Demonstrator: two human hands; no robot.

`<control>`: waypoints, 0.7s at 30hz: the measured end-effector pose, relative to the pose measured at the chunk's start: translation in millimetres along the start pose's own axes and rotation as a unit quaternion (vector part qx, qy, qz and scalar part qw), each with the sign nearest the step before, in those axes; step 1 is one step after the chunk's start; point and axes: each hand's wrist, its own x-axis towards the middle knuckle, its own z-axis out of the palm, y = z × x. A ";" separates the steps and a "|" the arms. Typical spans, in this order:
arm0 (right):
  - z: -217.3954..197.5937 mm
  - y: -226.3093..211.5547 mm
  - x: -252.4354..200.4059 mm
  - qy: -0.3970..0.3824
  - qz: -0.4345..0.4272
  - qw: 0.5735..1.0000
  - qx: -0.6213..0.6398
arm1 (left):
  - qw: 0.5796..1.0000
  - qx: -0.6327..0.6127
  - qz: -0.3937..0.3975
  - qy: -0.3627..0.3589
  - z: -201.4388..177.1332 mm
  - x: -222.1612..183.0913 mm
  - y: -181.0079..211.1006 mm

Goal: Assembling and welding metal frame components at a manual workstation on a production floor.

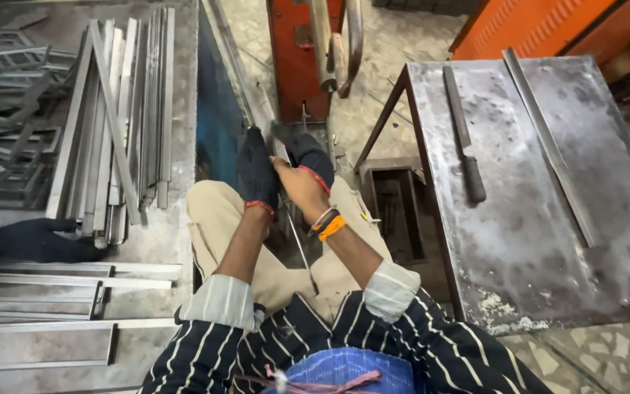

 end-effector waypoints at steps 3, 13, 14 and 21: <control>7.5 27.1 22.4 0.078 -0.309 0.948 -0.019 | 0.998 0.007 -0.060 0.034 7.5 -19.2 9.1; -20.5 -54.8 16.2 -0.037 -0.254 0.966 0.012 | 0.999 0.032 -0.021 -0.035 1.5 -113.9 50.6; -22.8 -65.1 14.3 0.034 -0.446 0.892 0.063 | 0.996 0.083 0.008 -0.039 0.3 -122.6 52.4; -28.7 -47.7 21.9 0.109 -0.452 0.885 -0.019 | 0.976 0.208 0.017 -0.064 -14.6 -137.5 31.2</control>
